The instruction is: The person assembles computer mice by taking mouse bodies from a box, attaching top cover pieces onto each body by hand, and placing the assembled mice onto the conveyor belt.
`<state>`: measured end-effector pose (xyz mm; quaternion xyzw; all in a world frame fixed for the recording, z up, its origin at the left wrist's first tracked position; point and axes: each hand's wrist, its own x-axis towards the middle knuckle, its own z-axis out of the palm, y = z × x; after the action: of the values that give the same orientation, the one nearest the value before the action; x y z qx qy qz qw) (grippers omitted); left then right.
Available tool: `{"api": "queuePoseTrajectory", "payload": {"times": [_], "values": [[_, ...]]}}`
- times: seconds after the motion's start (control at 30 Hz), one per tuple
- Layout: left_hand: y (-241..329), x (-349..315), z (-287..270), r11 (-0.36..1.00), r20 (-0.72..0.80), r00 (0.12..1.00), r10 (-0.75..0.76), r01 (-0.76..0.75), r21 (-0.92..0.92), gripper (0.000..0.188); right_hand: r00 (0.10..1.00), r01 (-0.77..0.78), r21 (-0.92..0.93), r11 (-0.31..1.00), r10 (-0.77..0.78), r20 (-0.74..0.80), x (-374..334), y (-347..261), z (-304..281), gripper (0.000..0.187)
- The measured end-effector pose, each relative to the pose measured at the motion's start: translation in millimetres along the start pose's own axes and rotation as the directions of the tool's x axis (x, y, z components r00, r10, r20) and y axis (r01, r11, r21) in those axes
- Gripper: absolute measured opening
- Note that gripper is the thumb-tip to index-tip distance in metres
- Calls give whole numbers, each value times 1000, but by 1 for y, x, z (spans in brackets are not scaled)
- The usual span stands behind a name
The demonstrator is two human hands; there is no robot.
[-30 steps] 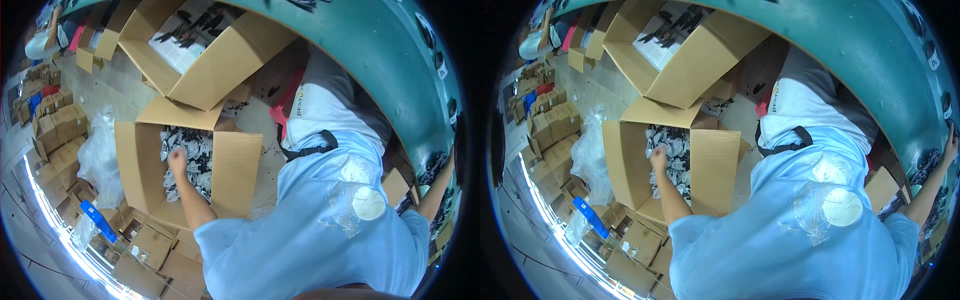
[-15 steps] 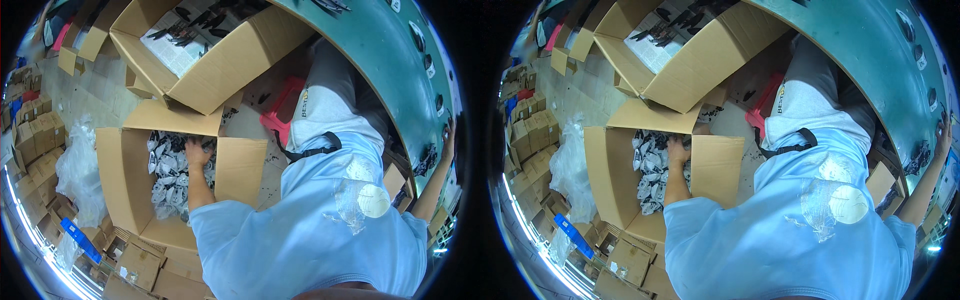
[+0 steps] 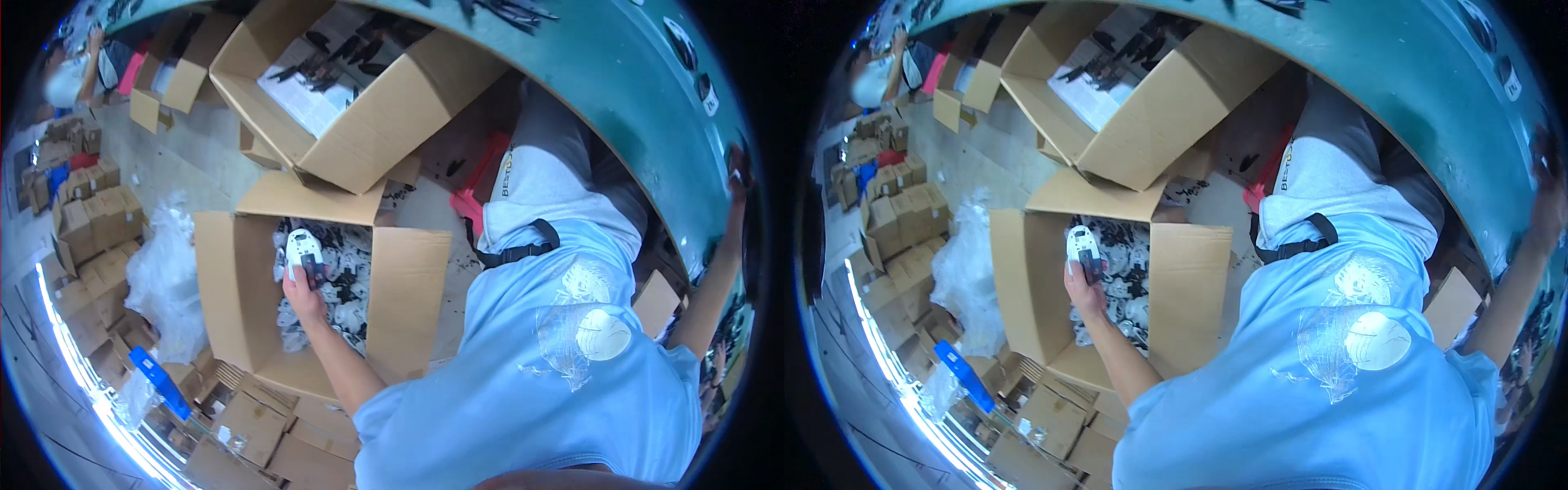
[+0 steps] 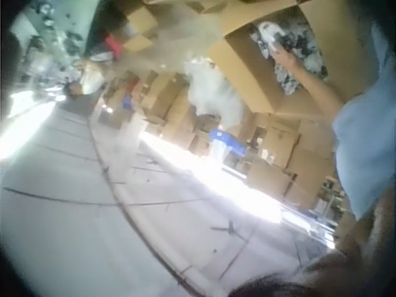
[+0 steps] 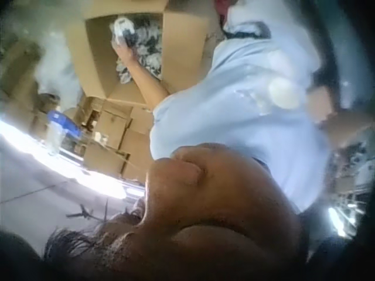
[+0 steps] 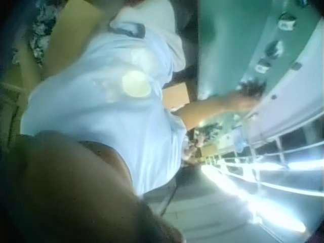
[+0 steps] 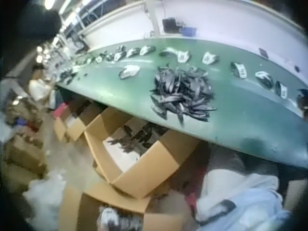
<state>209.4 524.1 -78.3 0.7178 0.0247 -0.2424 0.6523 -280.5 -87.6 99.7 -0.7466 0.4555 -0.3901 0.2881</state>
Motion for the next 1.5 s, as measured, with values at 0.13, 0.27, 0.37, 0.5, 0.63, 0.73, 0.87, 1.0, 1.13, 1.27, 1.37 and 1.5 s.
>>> {"api": "queuePoseTrajectory", "payload": {"times": [0.13,0.27,0.37,0.5,0.63,0.73,0.87,1.0,1.13,1.27,1.37,1.5], "values": [[36,-5,136,862,410,856,314,-76,-501,72,901,-68,313,947,-77,427,-71,-76,141,59],[64,-24,295,772,689,671,273,274,-573,72,773,-299,610,734,-188,606,-93,-111,199,26],[60,-36,385,660,790,593,153,534,-529,67,926,-99,740,666,-212,314,-100,-92,205,20],[64,-48,456,726,912,379,156,583,-366,65,870,-492,753,438,220,441,-79,-68,166,29],[77,-77,501,661,922,383,-60,707,-251,53,819,-503,858,102,372,436,-70,-49,144,37],[70,-72,507,603,964,256,-74,782,-161,57,876,-432,876,215,329,352,-70,-38,135,31],[76,-87,511,667,909,323,-263,742,-70,59,995,-17,761,648,84,-49,-56,-25,122,18],[78,-107,515,748,905,361,-227,659,-75,53,864,493,298,817,-420,-279,-49,-21,122,14],[69,-113,517,816,807,588,-61,495,-298,58,863,504,328,799,-459,-209,-56,-23,134,19],[55,-98,509,806,827,539,158,414,-423,67,922,342,482,807,-386,-7,-60,-32,126,20],[68,-106,512,889,818,548,173,270,-369,70,954,250,513,821,-300,15,-66,-36,117,27],[69,-116,520,918,734,653,185,151,-366,74,981,170,521,837,-194,-8,-70,-36,120,40]]}}
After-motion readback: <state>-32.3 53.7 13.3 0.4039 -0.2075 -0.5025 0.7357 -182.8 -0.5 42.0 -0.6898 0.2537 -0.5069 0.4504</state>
